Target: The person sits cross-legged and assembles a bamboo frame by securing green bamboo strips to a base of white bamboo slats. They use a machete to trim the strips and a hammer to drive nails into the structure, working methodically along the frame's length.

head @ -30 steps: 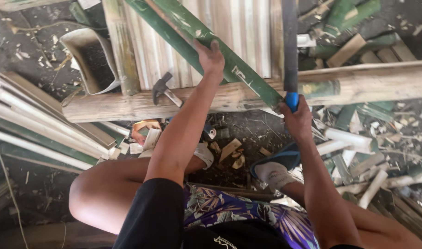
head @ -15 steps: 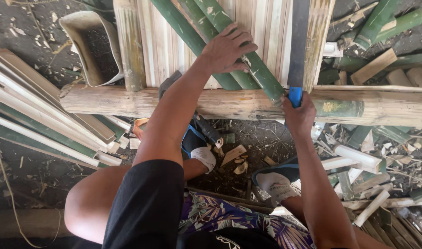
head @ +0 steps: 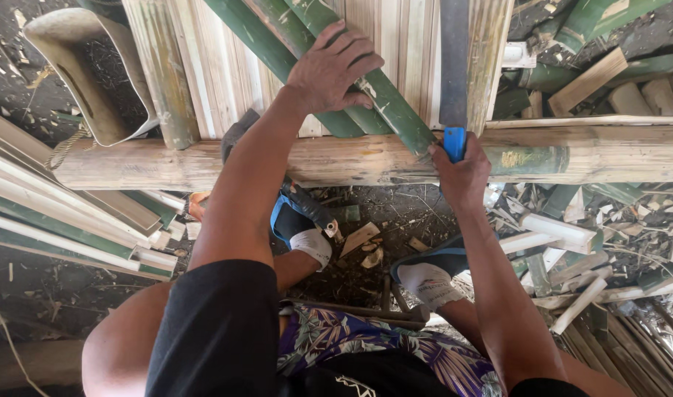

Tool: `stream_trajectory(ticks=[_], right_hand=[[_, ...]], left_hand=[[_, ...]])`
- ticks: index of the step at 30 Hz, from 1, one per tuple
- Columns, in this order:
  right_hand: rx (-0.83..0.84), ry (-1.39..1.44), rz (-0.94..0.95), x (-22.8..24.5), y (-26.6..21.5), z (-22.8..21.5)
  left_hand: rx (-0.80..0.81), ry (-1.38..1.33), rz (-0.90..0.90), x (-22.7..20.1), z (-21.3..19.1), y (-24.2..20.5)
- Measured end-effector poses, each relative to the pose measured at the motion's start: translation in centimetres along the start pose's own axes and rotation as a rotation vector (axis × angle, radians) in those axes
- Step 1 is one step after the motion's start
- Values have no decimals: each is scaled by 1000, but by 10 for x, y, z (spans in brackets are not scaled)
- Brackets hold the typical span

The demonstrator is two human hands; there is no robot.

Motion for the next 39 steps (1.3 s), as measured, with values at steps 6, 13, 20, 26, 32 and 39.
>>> stream_trajectory(ticks=[6, 13, 20, 26, 32, 39], right_hand=[[0, 16, 11, -1, -5, -9], [205, -208, -9, -22, -10, -90], [268, -787, -330, -31, -19, -147], [347, -1227, -342, -36, -14, -175], [404, -1401, -460, -27, 0, -190], [525, -1564, -418, -18, 20, -178]], left_hand=[[42, 68, -10, 0, 3, 6], [-10, 121, -12, -1, 5, -2], [1, 86, -54, 0, 4, -2], [-19, 66, -48, -1, 2, -3], [54, 25, -80, -1, -3, 2], [24, 112, -75, -3, -5, 1]])
Point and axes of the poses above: each hand's wrist, its own y-axis towards the middle knuckle, its own z-axis out of the palm, x = y × z, the point moved 6 cm from there along y, towards the middle knuckle, and after that the axes turned 9 degrees about x, right-handed, at the moved point
